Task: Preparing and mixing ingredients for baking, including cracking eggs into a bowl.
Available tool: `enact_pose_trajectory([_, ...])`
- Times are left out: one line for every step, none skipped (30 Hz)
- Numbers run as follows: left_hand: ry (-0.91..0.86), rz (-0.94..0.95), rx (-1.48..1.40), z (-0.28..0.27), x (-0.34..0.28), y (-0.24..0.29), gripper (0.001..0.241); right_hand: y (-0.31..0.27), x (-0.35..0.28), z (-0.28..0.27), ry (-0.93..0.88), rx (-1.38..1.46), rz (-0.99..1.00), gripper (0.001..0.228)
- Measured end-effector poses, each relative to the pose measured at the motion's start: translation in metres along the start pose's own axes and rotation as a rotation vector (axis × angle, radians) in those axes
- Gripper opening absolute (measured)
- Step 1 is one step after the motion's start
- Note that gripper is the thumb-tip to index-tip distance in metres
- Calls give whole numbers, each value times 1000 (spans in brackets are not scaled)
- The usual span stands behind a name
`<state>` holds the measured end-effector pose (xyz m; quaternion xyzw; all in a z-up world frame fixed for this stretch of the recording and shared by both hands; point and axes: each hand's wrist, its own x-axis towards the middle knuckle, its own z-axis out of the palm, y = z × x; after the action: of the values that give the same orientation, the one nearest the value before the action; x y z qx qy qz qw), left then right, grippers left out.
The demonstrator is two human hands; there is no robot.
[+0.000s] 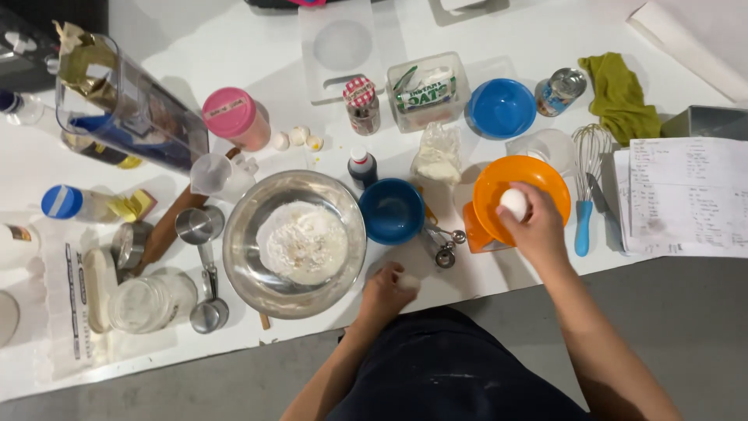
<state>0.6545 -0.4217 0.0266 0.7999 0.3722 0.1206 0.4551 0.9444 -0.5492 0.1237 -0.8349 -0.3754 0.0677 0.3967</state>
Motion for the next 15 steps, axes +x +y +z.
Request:
enact_pose_trajectory([-23, -129, -62, 13, 6, -23, 55, -12, -2, -1, -91, 234, 166, 53])
enact_pose_trajectory([-17, -136, -64, 18, 11, -37, 55, -19, -13, 3, -100, 234, 163, 53])
enact_pose_trajectory([16, -271, -69, 23, 15, -52, 53, -26, -24, 7, -213, 319, 81, 57])
enact_pose_trajectory([49, -406, -73, 27, 19, -67, 52, -34, -35, 11, -327, 403, 0, 60])
enact_pose_trajectory([51, -418, -79, 36, 20, -79, 52, -30, -41, 25, -340, 400, 1, 60])
enact_pose_trajectory([117, -367, -156, 45, 20, -91, 48, -26, -48, 39, -398, 359, -12, 58])
enact_pose_trajectory([185, -306, -232, 53, 27, -103, 45, -23, -51, 54, -447, 316, -30, 57])
enact_pose_trajectory([191, -308, -238, 60, 30, -105, 45, -10, -55, 69, -453, 313, -35, 57])
enact_pose_trajectory([211, -317, -248, 65, 31, -108, 46, 2, -60, 85, -503, 301, 69, 54])
enact_pose_trajectory([230, -326, -258, 70, 32, -111, 47, 13, -64, 102, -552, 288, 173, 52])
enact_pose_trajectory([239, -332, -260, 70, 31, -110, 47, 19, -67, 110, -561, 288, 168, 52])
enact_pose_trajectory([243, -325, -269, 71, 30, -110, 49, 25, -70, 118, -567, 214, 140, 56])
enact_pose_trajectory([242, -316, -278, 71, 30, -109, 50, 31, -74, 125, -569, 140, 114, 59])
enact_pose_trajectory([247, -320, -280, 65, 27, -107, 50, 34, -76, 135, -575, 139, 110, 59])
enact_pose_trajectory([221, -331, -226, 60, 25, -104, 55, 37, -80, 144, -569, 148, 36, 59])
